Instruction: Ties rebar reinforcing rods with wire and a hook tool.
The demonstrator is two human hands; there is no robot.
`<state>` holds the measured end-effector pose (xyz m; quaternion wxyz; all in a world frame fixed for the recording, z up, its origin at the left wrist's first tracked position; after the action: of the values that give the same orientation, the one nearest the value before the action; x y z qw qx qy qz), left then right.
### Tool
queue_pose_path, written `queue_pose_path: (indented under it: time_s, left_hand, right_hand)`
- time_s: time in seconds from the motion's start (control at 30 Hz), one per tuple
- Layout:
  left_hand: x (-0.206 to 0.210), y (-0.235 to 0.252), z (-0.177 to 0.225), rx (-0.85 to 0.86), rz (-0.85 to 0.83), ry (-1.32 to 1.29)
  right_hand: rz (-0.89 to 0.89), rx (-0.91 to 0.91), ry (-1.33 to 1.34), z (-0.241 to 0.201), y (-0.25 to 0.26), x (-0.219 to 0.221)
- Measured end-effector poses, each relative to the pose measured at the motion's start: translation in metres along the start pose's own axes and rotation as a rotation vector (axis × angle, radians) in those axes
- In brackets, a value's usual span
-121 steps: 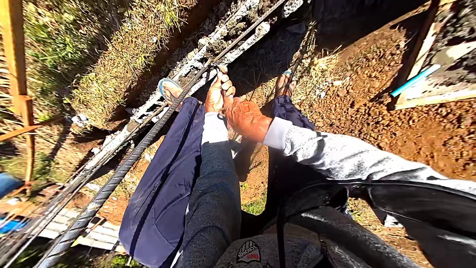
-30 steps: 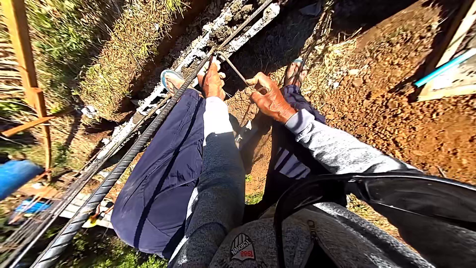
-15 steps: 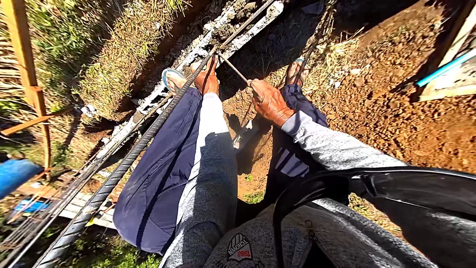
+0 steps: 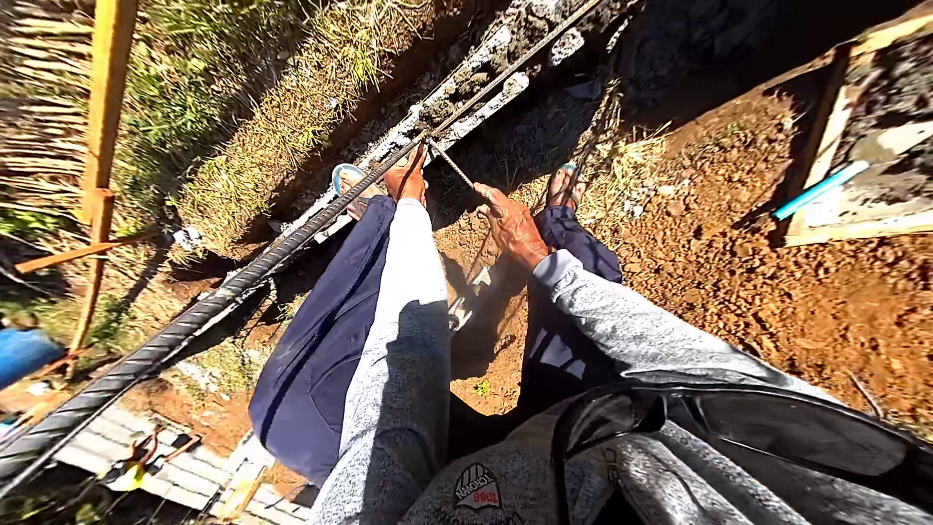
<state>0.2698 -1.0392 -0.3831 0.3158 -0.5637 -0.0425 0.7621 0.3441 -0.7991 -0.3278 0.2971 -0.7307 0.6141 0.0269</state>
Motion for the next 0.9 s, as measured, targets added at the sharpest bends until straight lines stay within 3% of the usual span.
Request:
queue_pose_path:
  time_s: [0.13, 0.3, 0.43, 0.63, 0.77, 0.83, 0.9]
  left_hand:
    - [0.003, -0.001, -0.004, -0.012, 0.015, -0.069]
    - [0.008, 0.001, -0.014, -0.037, -0.025, -0.208]
    - [0.009, 0.003, -0.015, -0.031, 0.003, -0.194]
    - [0.001, -0.007, -0.002, -0.082, 0.037, -0.155]
    - [-0.004, -0.016, -0.001, -0.079, 0.076, -0.235]
    - [-0.006, -0.038, -0.004, -0.163, 0.101, -0.25]
    - [-0.008, -0.076, 0.0, -0.258, 0.015, -0.225]
  right_hand:
    - [-0.11, 0.121, 0.137, 0.03, -0.002, 0.018]
    - [-0.269, 0.4, 0.39, 0.042, 0.004, 0.027]
    - [-0.209, 0.408, 0.492, 0.038, -0.018, -0.006]
    - [-0.225, 0.308, 0.29, 0.043, -0.046, -0.064]
    - [-0.197, 0.353, 0.275, 0.045, -0.052, -0.095]
    - [-0.206, 0.416, 0.282, 0.041, -0.058, -0.116]
    - [-0.193, 0.479, 0.3, 0.035, -0.064, -0.136]
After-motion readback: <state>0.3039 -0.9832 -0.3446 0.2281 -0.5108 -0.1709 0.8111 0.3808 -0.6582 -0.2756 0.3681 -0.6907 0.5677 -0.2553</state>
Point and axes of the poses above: each hand's wrist, its own y-axis towards the middle knuckle, its own x-axis out of the palm, z = x × y, the point moved 7 cm from there along y, towards the middle knuckle, and after that the axes turned 15 degrees about z, right-handed, at the moved point
